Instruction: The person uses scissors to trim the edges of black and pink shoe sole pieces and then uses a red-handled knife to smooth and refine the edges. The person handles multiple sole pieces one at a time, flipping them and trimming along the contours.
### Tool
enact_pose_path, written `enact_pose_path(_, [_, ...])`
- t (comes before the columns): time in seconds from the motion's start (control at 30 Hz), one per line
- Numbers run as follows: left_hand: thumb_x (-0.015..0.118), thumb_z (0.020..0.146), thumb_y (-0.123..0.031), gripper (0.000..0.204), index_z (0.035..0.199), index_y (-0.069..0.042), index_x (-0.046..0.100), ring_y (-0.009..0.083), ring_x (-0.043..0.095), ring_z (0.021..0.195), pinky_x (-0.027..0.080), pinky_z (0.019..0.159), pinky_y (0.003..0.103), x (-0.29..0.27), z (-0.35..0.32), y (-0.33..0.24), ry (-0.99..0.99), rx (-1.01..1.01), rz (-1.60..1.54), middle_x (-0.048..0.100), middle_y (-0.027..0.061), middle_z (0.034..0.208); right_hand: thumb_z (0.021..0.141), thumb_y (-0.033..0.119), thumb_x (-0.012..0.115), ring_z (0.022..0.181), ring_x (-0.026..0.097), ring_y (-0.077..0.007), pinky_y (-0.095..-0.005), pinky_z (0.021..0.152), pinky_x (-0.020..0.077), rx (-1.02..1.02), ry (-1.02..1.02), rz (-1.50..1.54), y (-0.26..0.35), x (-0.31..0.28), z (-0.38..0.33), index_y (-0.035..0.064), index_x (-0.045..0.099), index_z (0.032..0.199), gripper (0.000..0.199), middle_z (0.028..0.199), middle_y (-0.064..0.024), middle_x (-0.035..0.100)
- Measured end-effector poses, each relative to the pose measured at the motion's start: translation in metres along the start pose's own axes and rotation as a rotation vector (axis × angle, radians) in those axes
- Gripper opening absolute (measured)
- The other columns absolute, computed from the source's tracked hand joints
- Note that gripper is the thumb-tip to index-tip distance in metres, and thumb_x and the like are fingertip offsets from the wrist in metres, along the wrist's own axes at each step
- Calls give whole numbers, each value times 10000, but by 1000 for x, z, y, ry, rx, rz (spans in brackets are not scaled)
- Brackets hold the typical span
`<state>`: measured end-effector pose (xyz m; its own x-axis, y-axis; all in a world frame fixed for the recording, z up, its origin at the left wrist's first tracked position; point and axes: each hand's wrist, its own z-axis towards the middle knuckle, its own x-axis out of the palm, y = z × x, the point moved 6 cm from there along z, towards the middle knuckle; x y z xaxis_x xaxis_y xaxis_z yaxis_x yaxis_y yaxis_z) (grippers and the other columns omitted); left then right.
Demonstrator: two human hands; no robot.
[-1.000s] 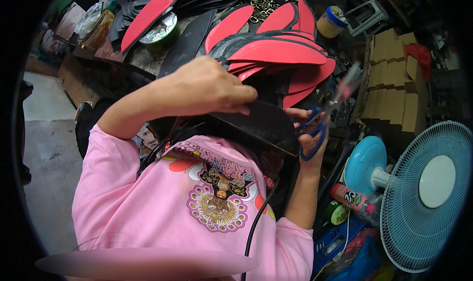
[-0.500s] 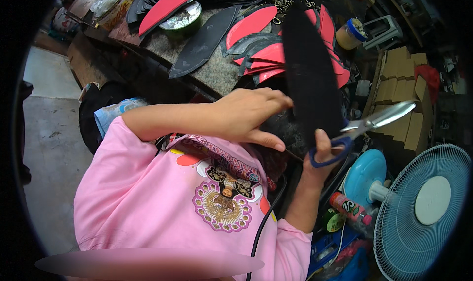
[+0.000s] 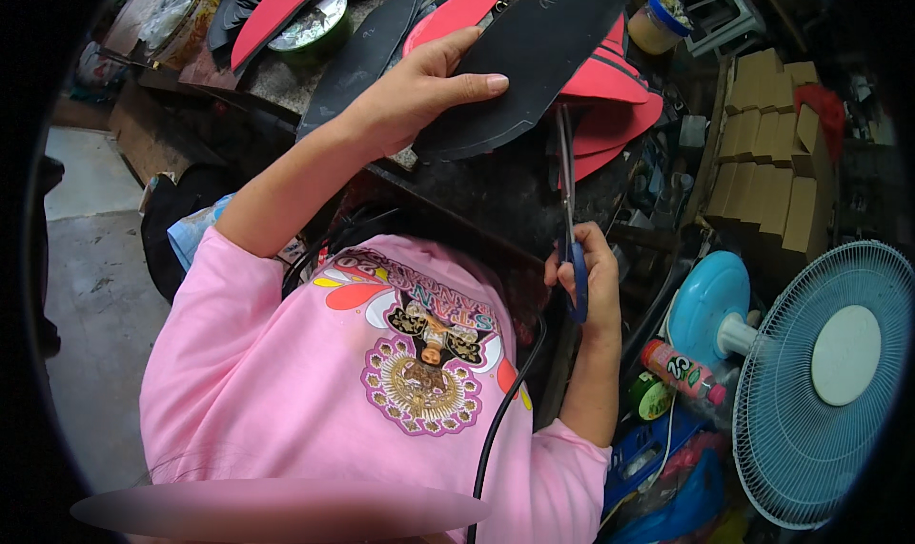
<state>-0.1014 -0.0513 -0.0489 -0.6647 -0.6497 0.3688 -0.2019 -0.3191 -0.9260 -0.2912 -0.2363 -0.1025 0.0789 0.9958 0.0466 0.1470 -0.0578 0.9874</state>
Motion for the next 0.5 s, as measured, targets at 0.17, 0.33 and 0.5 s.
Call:
enact_pose_path(0.17, [692,928,-214,449,1278,16,531,106,682,833,573,699,257,-1,1,-6,13,-85,87,689,70,1025,725,467,868,593,532,-55,-172,535,376,92,84,-6,6,-1,-5,29,517,1059,653,733,-17,583])
enact_pose_path(0.33, [691,930,-265,485,1305,-13,516,80,679,705,576,546,245,-4,4,-9,79,-161,109,687,56,937,683,310,895,637,554,-46,-167,578,407,148,93,-125,14,-7,-6,27,545,987,543,736,7,571])
enact_pose_path(0.5, [685,930,-260,467,1300,-28,517,75,672,666,566,513,235,-3,4,-14,190,-178,123,685,44,891,655,256,907,605,520,-23,-154,551,378,188,107,-142,17,-13,-4,37,555,975,524,708,23,569])
